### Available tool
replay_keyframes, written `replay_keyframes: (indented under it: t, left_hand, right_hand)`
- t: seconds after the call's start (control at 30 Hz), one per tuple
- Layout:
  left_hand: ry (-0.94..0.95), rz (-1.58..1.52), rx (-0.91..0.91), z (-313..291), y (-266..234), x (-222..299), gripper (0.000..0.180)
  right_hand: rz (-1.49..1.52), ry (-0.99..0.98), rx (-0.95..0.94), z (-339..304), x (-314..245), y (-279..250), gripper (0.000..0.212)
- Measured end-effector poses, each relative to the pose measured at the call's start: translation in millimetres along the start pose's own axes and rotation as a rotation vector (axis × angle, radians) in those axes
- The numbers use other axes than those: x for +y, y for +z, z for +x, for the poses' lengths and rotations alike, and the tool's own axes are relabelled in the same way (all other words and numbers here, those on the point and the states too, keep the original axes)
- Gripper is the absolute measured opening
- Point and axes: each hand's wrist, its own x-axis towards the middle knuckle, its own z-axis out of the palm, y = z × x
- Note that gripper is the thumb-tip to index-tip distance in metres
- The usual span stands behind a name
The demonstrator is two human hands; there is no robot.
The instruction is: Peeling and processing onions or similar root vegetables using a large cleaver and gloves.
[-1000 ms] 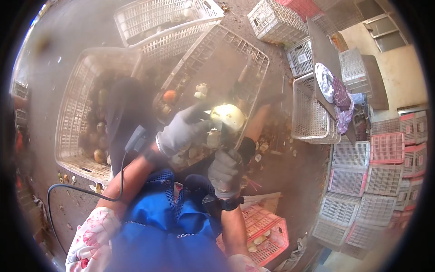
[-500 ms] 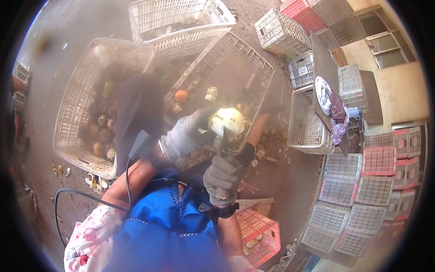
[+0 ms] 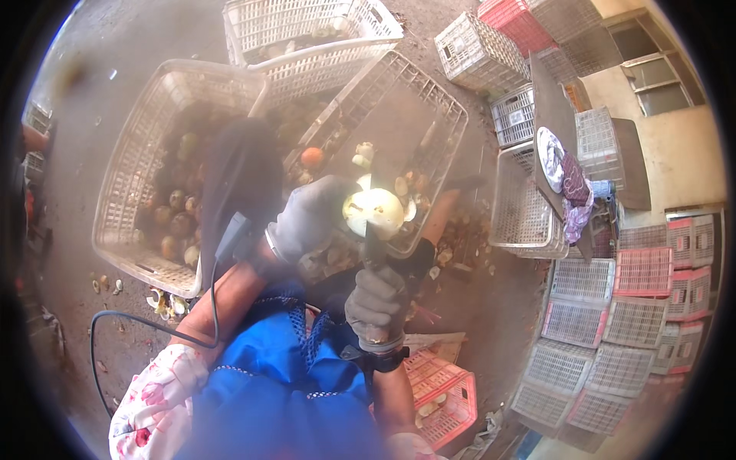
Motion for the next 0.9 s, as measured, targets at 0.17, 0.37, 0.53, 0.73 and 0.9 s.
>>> replay_keyframes:
  t: [0.17,0.37,0.53,0.73,0.9]
  left_hand:
    - [-0.335,-0.522,0.083,5,1,28,0.031]
    - [-0.228,0.102,0.061,2,3,31,0.038]
    - [-0.282,0.079,0.114,0,9,28,0.037]
    - [-0.187,0.171,0.126,-4,9,30,0.034]
    - [-0.132,0.202,0.069,-2,4,30,0.032]
  right_hand:
    - [-0.182,-0.065,0.014,-6,5,0,0.021]
    - [-0.062,-0.023,0.037,-8,-9,-9,0.026]
    - [-0.049,0.010,0.035,-8,-12,-12,0.035]
    - [-0.104,0.039,0.068,-10,-17,-13,0.041]
    - [-0.245,-0.037,0.114,-17,-18,-15,0.043]
